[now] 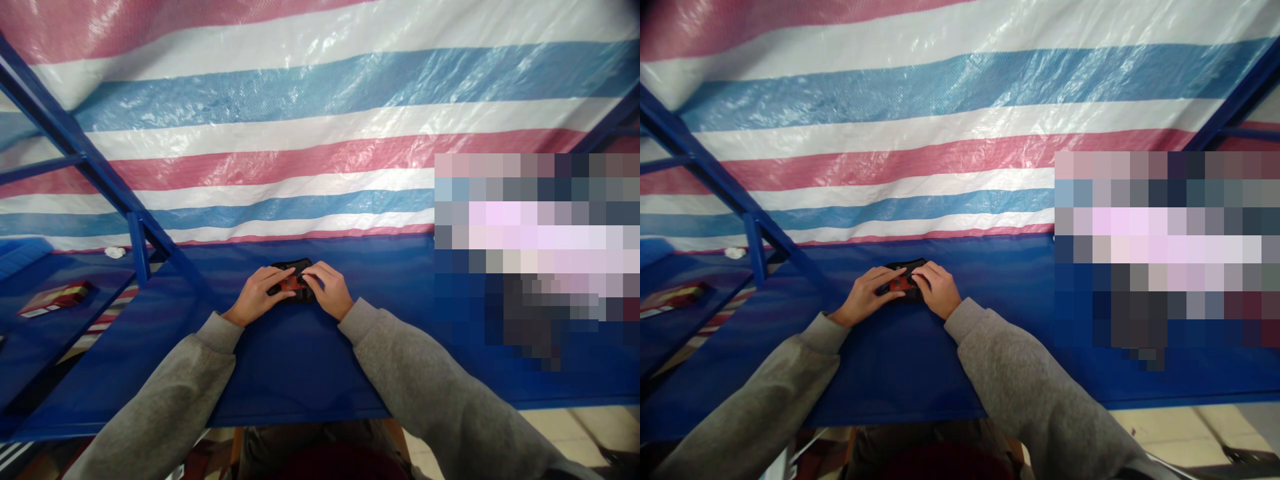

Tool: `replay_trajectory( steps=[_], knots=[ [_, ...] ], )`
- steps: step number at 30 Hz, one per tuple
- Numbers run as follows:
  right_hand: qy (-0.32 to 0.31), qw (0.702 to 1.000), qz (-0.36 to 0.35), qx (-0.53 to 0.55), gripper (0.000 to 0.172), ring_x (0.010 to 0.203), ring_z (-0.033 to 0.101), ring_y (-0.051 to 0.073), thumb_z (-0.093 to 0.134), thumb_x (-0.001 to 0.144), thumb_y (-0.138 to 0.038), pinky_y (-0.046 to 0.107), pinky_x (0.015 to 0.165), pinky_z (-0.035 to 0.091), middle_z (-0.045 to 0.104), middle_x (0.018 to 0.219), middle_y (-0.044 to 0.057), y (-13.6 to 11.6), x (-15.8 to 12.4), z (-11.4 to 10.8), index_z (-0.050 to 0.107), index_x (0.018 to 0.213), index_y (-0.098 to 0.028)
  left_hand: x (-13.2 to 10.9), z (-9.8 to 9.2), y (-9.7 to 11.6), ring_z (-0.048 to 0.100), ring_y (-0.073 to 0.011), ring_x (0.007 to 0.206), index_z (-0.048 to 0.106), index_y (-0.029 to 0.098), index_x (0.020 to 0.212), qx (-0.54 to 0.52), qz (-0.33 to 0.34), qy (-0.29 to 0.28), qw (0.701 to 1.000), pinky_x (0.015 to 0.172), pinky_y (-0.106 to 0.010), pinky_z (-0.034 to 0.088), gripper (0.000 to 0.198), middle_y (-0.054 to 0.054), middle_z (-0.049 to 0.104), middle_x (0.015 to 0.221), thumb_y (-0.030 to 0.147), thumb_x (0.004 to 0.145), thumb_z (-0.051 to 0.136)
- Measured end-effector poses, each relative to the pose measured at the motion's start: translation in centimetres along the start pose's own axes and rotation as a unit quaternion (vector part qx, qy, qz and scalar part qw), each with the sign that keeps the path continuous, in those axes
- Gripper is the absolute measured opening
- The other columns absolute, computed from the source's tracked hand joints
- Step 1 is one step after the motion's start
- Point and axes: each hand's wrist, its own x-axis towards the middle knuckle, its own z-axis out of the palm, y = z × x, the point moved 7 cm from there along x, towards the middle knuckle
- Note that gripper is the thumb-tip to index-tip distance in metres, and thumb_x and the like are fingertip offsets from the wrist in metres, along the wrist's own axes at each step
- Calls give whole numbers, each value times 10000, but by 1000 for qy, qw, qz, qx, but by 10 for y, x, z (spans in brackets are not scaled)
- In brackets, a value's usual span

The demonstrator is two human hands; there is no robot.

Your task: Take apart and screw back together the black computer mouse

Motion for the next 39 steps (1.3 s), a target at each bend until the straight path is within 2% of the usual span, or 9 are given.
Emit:
replay_trajectory(
  steps=[2, 7, 11, 18, 22, 25, 29, 34, 39],
  knots=[
    [6, 1000, 8, -19, 203, 811, 578, 173, 434, 938, -241, 306, 777, 469, 620, 856, 62, 2, 0, -1, 628, 919, -184, 1, 0, -1, 604, -195, 960, 564, 215, 1238, 3, -19, -6, 1000, 859, -341, 492, 485, -68, 659, 1056, 419, 803, 630],
    [10, 999, 5, -34, 204, 821, 580, 174, 434, 941, -247, 310, 782, 469, 628, 875, 64, 2, -1, -2, 630, 930, -193, 1, 1, -1, 619, -194, 967, 618, 209, 1155, -19, -42, -16, 999, 879, -347, 497, 381, -68, 677, 1041, 422, 842, 578],
    [14, 999, -6, -41, 194, 822, 581, 177, 444, 938, -243, 319, 783, 468, 633, 876, 65, 1, -1, -1, 630, 930, -191, 1, 4, -4, 608, -198, 1014, 603, 214, 1172, -44, -68, -39, 996, 907, -356, 495, 402, -68, 659, 1098, 437, 838, 576],
    [-8, 1000, 0, -26, 161, 850, 573, 185, 480, 917, -263, 328, 801, 472, 619, 908, 66, 0, -1, 0, 611, 978, -193, -1, 7, -6, 603, -202, 1042, 572, 210, 1216, -58, -66, -36, 995, 925, -361, 487, 409, -76, 648, 1138, 412, 861, 553],
    [-31, 999, 6, -22, 254, 878, 568, 190, 559, 878, -322, 334, 825, 469, 603, 975, 71, 2, -2, 4, 582, 1099, -199, -1, 4, -6, 599, -205, 1062, 571, 209, 1216, -65, -69, -27, 995, 949, -369, 472, 403, -79, 645, 1156, 405, 863, 551],
    [-32, 999, 5, -30, 247, 902, 565, 191, 544, 889, -313, 334, 842, 457, 602, 990, 73, 3, -3, 5, 586, 1106, -202, 0, 3, -5, 596, -211, 1067, 572, 215, 1213, -66, -70, -27, 995, 950, -380, 468, 401, -81, 644, 1159, 413, 866, 542],
    [-28, 998, 15, -55, 206, 839, 562, 193, 559, 875, -305, 330, 799, 446, 606, 888, 60, 4, -1, 3, 609, 1042, -195, 2, 2, -4, 565, -220, 1092, 540, 233, 1240, -58, -77, -32, 995, 965, -405, 443, 423, -75, 629, 1168, 410, 857, 559],
    [9, 995, 65, -80, 134, 708, 540, 173, 585, 817, -230, 316, 740, 417, 569, 733, 13, 11, 1, -8, 607, 944, -191, 4, -3, -5, 455, -243, 1215, 435, 252, 1332, -43, -104, -23, 993, 1033, -435, 374, 534, -91, 514, 1289, 433, 847, 563],
    [-61, 992, 44, -98, 153, 686, 547, 174, 612, 757, -204, 312, 705, 380, 591, 712, 10, 7, 1, 1, 590, 905, -170, 5, 2, 1, 403, -271, 1255, 375, 248, 1379, -39, -76, -60, 995, 1057, -425, 346, 703, -111, 442, 1338, 499, 774, 629]
  ],
)
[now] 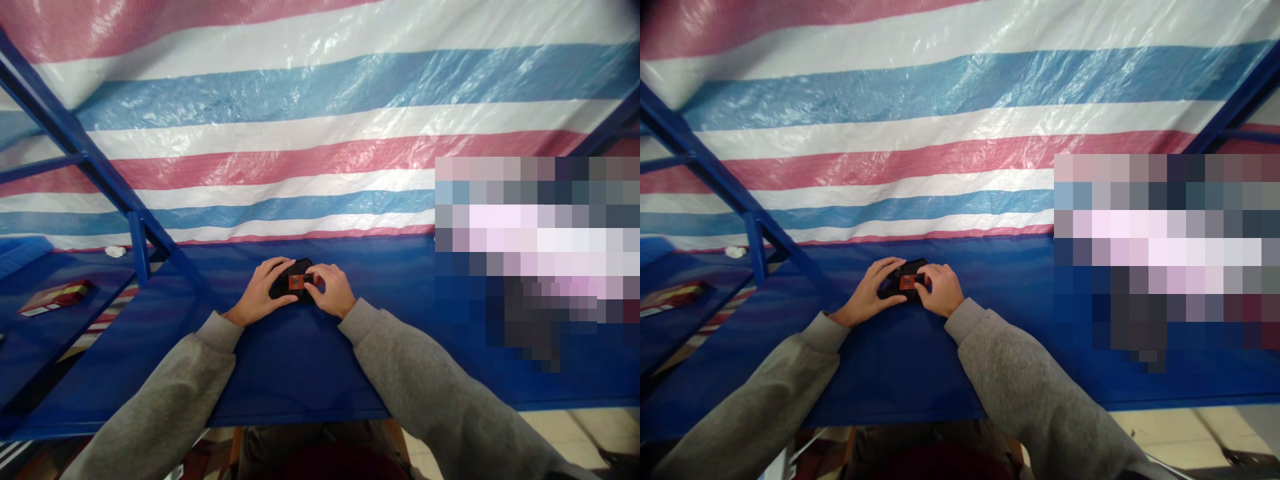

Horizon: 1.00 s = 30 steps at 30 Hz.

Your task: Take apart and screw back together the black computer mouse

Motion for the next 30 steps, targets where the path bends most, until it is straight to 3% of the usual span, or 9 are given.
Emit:
replay_trajectory(
  steps=[6, 20, 24, 28, 30],
  knots=[
    [-84, 995, -8, -53, 153, 722, 566, 183, 639, 721, -176, 313, 702, 352, 626, 742, 19, -5, -2, 16, 579, 862, -174, 0, 8, -4, 391, -287, 1261, 346, 246, 1398, 14, 8, -20, 1000, 1061, -438, 330, 762, -126, 424, 1349, 535, 753, 632],
    [-118, 990, 21, -73, 125, 697, 565, 166, 666, 725, -164, 296, 673, 375, 628, 771, 21, 4, -4, 26, 602, 830, -183, -1, 12, -9, 419, -304, 1237, 357, 261, 1393, 36, 4, -22, 999, 1031, -447, 342, 758, -126, 457, 1327, 524, 744, 647],
    [-123, 989, 25, -73, 126, 698, 563, 165, 666, 736, -178, 295, 672, 386, 622, 794, 23, 4, -4, 25, 603, 845, -183, -1, 7, -11, 418, -279, 1243, 400, 263, 1363, 49, -19, -7, 999, 1036, -437, 337, 625, -107, 463, 1325, 482, 810, 589],
    [-130, 988, 27, -72, 160, 714, 565, 171, 684, 734, -197, 302, 690, 396, 612, 789, 24, 4, -4, 25, 606, 873, -180, -2, 0, -26, 419, -276, 1240, 468, 253, 1309, 88, -78, 46, 992, 1026, -461, 342, 498, -102, 465, 1318, 442, 853, 536],
    [-130, 989, 24, -73, 173, 724, 565, 173, 687, 737, -204, 301, 697, 399, 608, 789, 25, 3, -4, 25, 606, 887, -179, -3, 2, -33, 432, -278, 1228, 511, 248, 1268, 100, -89, 47, 990, 1008, -468, 361, 452, -104, 469, 1311, 431, 856, 531]
  ],
)
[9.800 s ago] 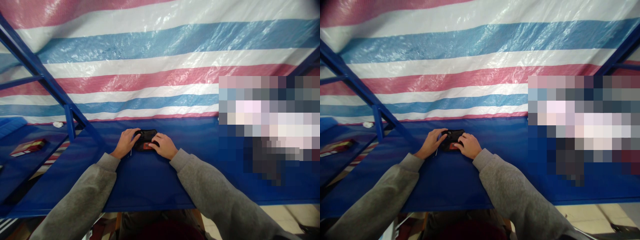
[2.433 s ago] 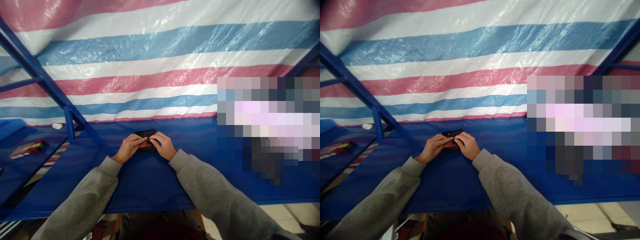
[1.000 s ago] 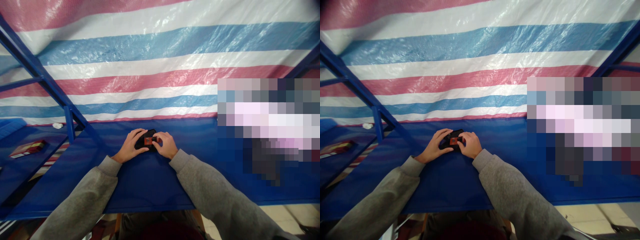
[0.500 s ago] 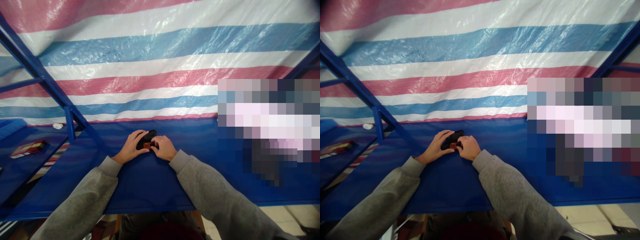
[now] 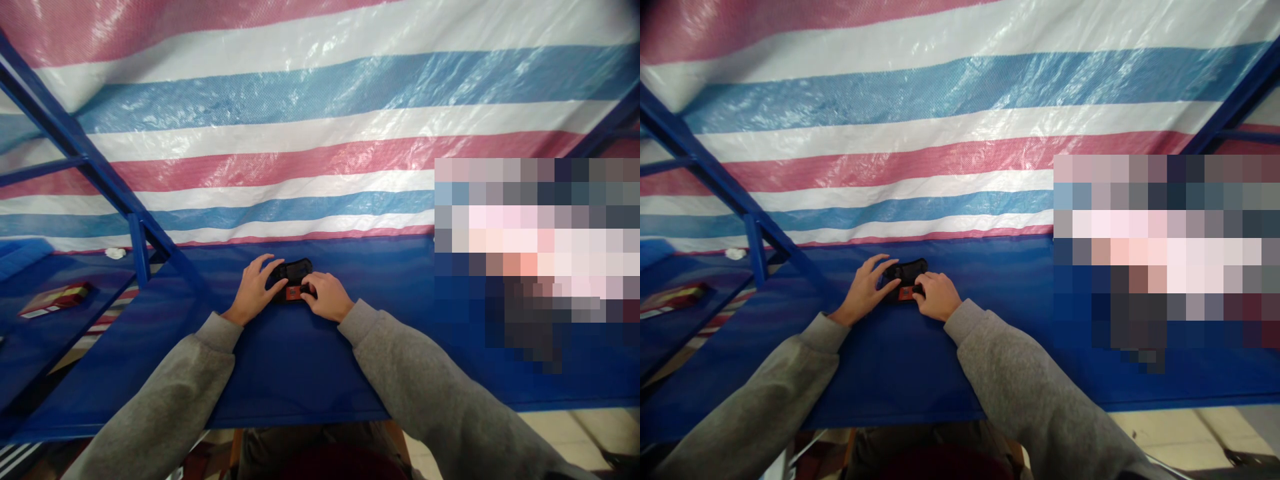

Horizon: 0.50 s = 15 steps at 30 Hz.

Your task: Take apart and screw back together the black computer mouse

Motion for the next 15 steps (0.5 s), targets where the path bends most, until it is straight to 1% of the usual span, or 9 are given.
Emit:
replay_trajectory(
  steps=[3, 7, 11, 15],
  knots=[
    [-1, 1000, -2, 2, 166, 727, 566, 173, 683, 744, -207, 303, 701, 401, 606, 793, 26, 0, 0, 0, 604, 887, -178, -1, 8, -5, 467, -259, 1199, 548, 240, 1216, -1, -1, -22, 1000, 990, -452, 386, 380, -97, 497, 1278, 399, 873, 510],
    [-1, 1000, -1, 7, 140, 726, 566, 172, 672, 750, -195, 303, 704, 404, 608, 794, 28, 0, 0, 1, 606, 874, -178, 0, 12, -4, 524, -233, 1134, 586, 235, 1149, -18, 12, -40, 999, 968, -428, 410, 315, -82, 548, 1198, 379, 883, 498],
    [3, 1000, -2, 6, 132, 718, 562, 174, 668, 753, -194, 307, 702, 408, 605, 788, 27, 1, 0, 1, 607, 868, -176, 1, 11, -2, 540, -231, 1113, 616, 231, 1093, -39, 21, -39, 998, 950, -417, 437, 273, -78, 557, 1177, 360, 881, 502],
    [1, 1000, -6, 8, 132, 719, 557, 169, 658, 758, -192, 304, 709, 415, 600, 795, 29, 1, 0, 3, 606, 878, -176, 2, 10, -2, 559, -222, 1077, 639, 209, 1021, -70, 9, -30, 997, 951, -408, 450, 228, -82, 566, 1157, 331, 876, 513]
  ],
)
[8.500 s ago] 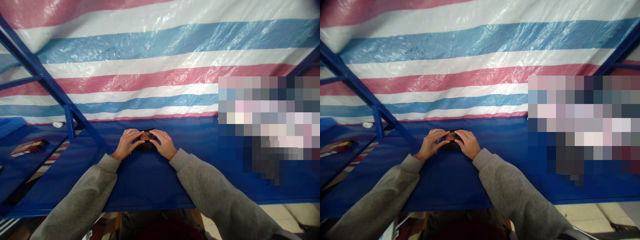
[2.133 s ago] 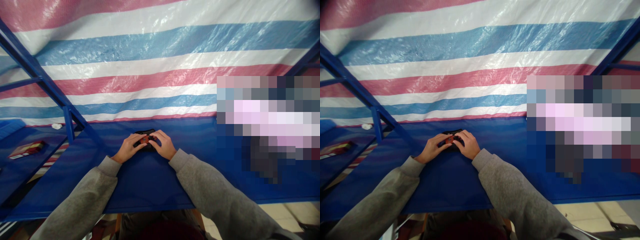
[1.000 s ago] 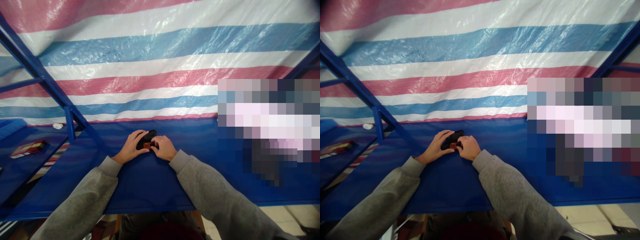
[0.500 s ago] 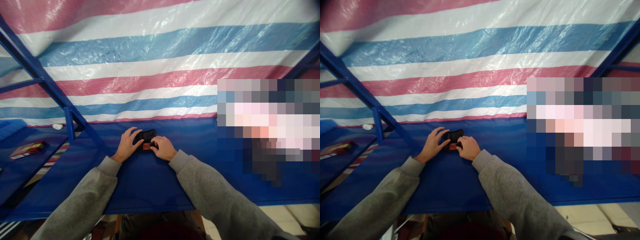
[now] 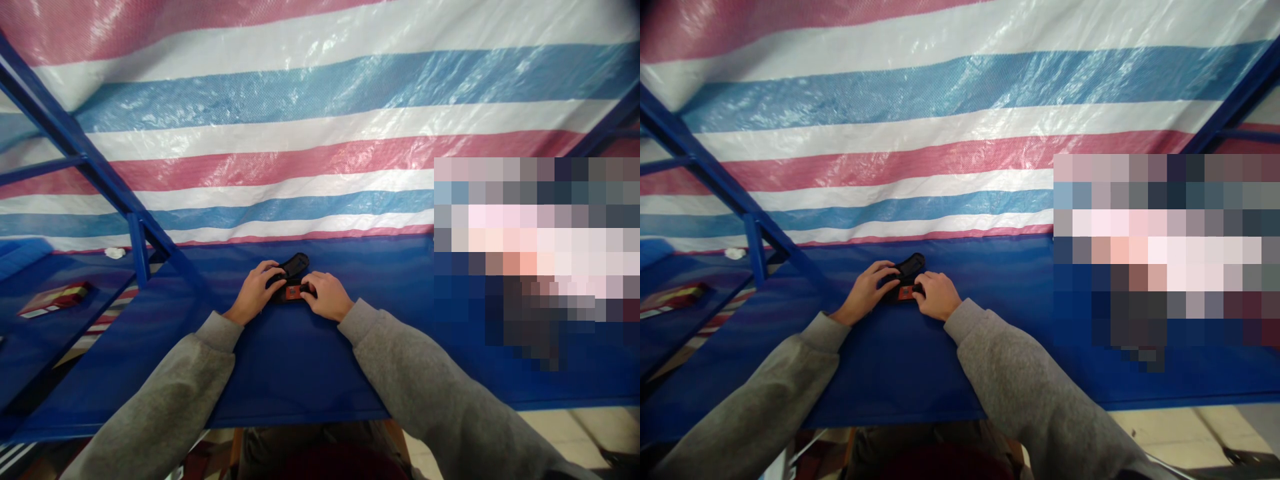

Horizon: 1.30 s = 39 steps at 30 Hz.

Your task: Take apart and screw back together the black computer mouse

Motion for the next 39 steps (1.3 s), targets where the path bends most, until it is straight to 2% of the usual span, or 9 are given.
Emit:
replay_trajectory(
  steps=[4, 8, 10, 14, 20, 23, 26, 35, 39],
  knots=[
    [27, 999, -3, 17, 150, 745, 562, 184, 627, 783, -214, 327, 744, 446, 593, 818, 38, -1, -1, -5, 616, 928, -179, 1, -6, 1, 565, -219, 1069, 629, 206, 1016, -21, -12, 24, 999, 958, -402, 449, 218, -81, 572, 1153, 323, 877, 509],
    [196, 977, -1, 78, 324, 984, 548, 215, 526, 849, -224, 364, 909, 444, 512, 1141, 118, 0, -7, -36, 552, 1169, -177, 1, -20, 10, 548, -215, 1102, 618, 214, 1043, -60, -4, 54, 997, 980, -383, 425, 228, -75, 576, 1161, 330, 886, 500],
    [246, 964, 0, 101, 385, 1116, 498, 234, 486, 875, -233, 385, 977, 414, 454, 1243, 128, 2, -10, -46, 496, 1257, -186, 1, -25, 16, 546, -209, 1106, 616, 210, 1051, -103, 6, 53, 993, 988, -370, 414, 237, -75, 589, 1151, 337, 895, 492],
    [225, 967, -12, 120, 524, 1246, 411, 263, 504, 879, -280, 435, 1037, 370, 417, 1347, 127, 3, -7, -42, 363, 1377, -197, 0, -29, 22, 563, -227, 1081, 628, 180, 1029, -228, 0, 52, 972, 979, -370, 411, 275, -96, 618, 1118, 373, 898, 483],
    [198, 971, -41, 128, 546, 1133, 509, 242, 502, 898, -301, 407, 973, 432, 525, 1249, 112, 0, -5, -34, 325, 1407, -212, -1, -19, 3, 595, -222, 954, 648, 164, 1005, -343, -97, 59, 932, 874, -330, 440, 330, -76, 659, 993, 434, 863, 525],
    [206, 971, -52, 111, 578, 1210, 452, 250, 517, 891, -302, 409, 1016, 399, 468, 1305, 122, -3, -6, -37, 310, 1422, -208, -2, -16, -4, 594, -185, 784, 642, 152, 970, -377, -128, 76, 914, 759, -305, 455, 355, -55, 653, 838, 466, 854, 525],
    [203, 972, -65, 97, 591, 1221, 443, 247, 519, 890, -291, 405, 1032, 383, 439, 1326, 127, -5, -6, -37, 301, 1432, -204, -1, -11, -3, 529, -128, 560, 618, 149, 976, -414, -145, 53, 897, 604, -264, 430, 363, -3, 589, 637, 476, 863, 507],
    [161, 978, -122, 48, 605, 1234, 432, 271, 570, 861, -397, 439, 1028, 368, 480, 1327, 138, -14, -7, -27, 382, 1391, -176, -2, -7, -7, 433, -61, 441, 626, 151, 932, -426, -185, 43, 885, 416, -188, 337, 328, 24, 525, 634, 457, 837, 555],
    [173, 975, -131, 49, 585, 1220, 453, 264, 591, 846, -375, 429, 1039, 358, 512, 1308, 140, -15, -7, -30, 424, 1359, -149, 0, -11, -4, 526, -103, 513, 635, 148, 957, -384, -171, 12, 907, 488, -227, 433, 381, -8, 601, 703, 493, 849, 517]
  ],
)
